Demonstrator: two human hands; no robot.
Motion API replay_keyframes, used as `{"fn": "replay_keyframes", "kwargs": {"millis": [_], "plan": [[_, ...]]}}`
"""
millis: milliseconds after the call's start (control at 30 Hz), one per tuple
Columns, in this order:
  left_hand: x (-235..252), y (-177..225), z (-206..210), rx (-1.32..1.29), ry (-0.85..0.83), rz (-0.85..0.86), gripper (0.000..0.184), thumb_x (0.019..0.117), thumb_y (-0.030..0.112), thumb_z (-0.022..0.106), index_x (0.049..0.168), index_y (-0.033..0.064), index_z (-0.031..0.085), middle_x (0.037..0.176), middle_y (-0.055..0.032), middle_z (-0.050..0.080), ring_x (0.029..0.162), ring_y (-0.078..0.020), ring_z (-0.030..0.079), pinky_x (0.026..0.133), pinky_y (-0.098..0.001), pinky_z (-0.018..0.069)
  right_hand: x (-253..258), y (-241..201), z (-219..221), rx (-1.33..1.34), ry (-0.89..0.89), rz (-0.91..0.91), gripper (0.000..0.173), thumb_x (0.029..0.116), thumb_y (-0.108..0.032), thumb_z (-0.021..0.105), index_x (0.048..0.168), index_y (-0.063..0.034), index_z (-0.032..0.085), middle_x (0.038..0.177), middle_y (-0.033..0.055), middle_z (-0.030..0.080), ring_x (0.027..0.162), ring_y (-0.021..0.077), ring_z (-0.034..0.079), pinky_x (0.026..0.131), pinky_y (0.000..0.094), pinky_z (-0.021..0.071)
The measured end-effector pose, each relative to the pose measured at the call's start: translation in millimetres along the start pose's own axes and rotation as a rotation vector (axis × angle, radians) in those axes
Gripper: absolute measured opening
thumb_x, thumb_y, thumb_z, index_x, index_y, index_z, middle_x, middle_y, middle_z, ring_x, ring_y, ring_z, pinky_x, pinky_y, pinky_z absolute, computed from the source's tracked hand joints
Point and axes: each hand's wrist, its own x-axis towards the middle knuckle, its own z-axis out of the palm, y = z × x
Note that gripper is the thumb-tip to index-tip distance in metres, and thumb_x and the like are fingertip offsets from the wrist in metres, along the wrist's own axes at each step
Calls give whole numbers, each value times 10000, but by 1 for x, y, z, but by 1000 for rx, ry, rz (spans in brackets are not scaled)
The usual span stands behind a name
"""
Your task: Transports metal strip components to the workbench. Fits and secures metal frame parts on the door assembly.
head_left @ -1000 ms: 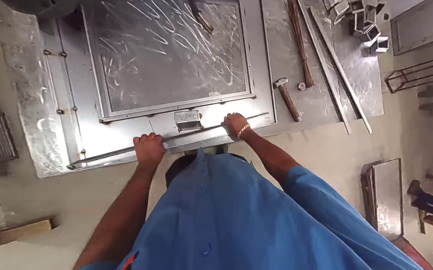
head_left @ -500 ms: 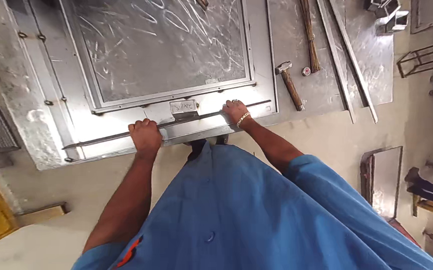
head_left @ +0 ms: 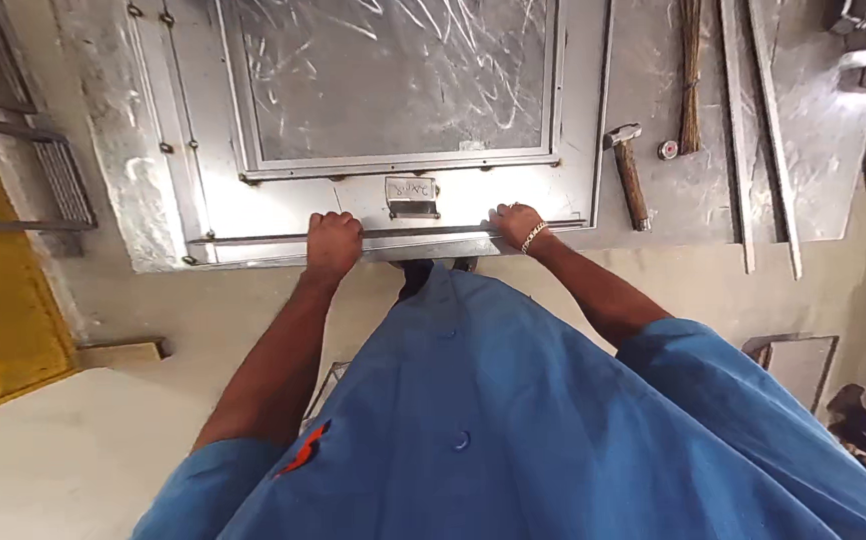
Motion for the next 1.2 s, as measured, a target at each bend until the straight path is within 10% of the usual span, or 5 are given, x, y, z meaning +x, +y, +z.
{"fn": "replay_keyframes", "kwargs": {"millis": [200,433,567,1200], "plan": [[-1,11,19,2,113,-153,191,974,97,569,964,-40,702,1065,-238,702,1077,-460,640,930,-654,449,5,0,6,-3,68,94,275,979,-31,559,1202,-68,717,1143,217,686,1061,420,676,942,580,535],[-23,30,1,-783,286,-1049,651,944,252,667,1469,-29,406,1363,-220,609,1176,-347,660,972,-541,553,2,-2,14,-45,126,98,299,987,-93,581,1252,-87,718,1100,246,697,999,443,692,859,605,551],[-24,-6,4,-1436,432,-1325,517,1024,414,590,1267,-42,574,911,-162,709,650,-232,682,610,-407,594,6,-13,9,-56,48,136,336,1009,-154,551,1310,-92,686,1170,268,690,1092,462,675,942,637,516],[-11,-32,22,-1396,268,-1424,221,966,183,556,1018,3,674,857,-101,707,669,-190,664,633,-375,565,16,-4,-7,-118,-233,196,350,998,-282,646,1265,-59,692,1254,211,683,1185,408,649,1028,605,486]]}}
